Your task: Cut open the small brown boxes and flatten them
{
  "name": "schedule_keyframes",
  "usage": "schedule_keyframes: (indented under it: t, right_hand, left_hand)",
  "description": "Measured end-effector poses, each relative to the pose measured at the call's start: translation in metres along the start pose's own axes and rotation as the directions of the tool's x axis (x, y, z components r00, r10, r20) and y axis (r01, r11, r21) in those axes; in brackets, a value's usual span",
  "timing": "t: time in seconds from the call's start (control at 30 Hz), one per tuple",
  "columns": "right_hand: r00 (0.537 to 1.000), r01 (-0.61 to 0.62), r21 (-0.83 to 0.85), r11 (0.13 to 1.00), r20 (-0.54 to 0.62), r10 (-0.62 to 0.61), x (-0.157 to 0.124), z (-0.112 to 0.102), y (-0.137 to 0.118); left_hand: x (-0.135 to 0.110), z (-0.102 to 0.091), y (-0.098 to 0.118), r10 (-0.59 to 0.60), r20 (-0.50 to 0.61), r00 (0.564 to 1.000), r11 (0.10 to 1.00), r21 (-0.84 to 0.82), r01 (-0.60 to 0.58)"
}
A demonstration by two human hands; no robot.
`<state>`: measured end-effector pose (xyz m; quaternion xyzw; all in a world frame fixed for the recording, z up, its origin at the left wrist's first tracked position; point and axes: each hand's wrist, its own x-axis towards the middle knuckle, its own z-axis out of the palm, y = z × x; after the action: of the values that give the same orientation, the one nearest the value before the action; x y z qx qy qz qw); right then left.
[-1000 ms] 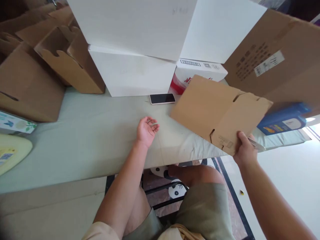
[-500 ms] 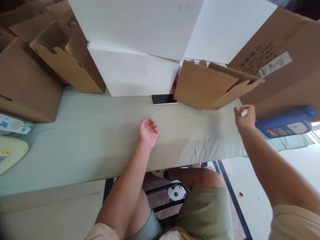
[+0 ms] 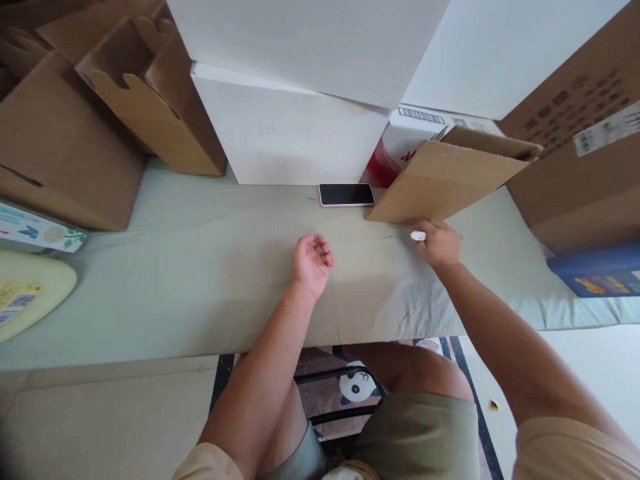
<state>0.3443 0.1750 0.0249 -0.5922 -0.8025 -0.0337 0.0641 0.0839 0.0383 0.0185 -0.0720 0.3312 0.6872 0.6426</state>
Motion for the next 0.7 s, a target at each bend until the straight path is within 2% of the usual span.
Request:
schedule_keyframes:
  t: [0.07, 0.2, 0.33, 0.5, 0.6, 0.7]
  right_hand:
    - [0.994, 0.019, -0.064, 0.998, 0.11, -0.011, 0.015, -0.003, -0.012]
    - [0.956, -0.031, -0.167, 0.986, 0.284, 0.078, 0.044, -0.005, -0.03]
    - [0.939, -0.109, -0.209, 0.972, 0.298, 0.17, 0.064, -0.008, -0.033]
    - [0.905, -0.186, -0.153, 0.971, 0.358, 0.23, 0.074, -0.008, -0.033]
    - [0.917, -0.175, -0.108, 0.979, 0.345, 0.202, 0.07, -0.002, -0.034]
    - [0.956, -0.128, -0.064, 0.99, 0.258, 0.141, 0.062, 0.001, -0.04]
  left_hand:
    - [0.001, 0.001, 0.0, -0.002, -0.004, 1.0, 1.0, -0.006, 0.002]
    - [0.002, 0.002, -0.003, -0.021, 0.015, 1.0, 1.0, -0.003, 0.021]
    - [0.001, 0.001, -0.002, -0.023, 0.02, 1.0, 1.0, 0.009, 0.022]
    - [0.0, -0.001, 0.002, -0.025, 0.012, 1.0, 1.0, 0.007, 0.025]
    - [0.002, -0.002, 0.003, -0.027, 0.004, 1.0, 1.0, 0.003, 0.027]
    - [0.004, -0.003, 0.005, -0.026, -0.003, 1.0, 1.0, -0.008, 0.026]
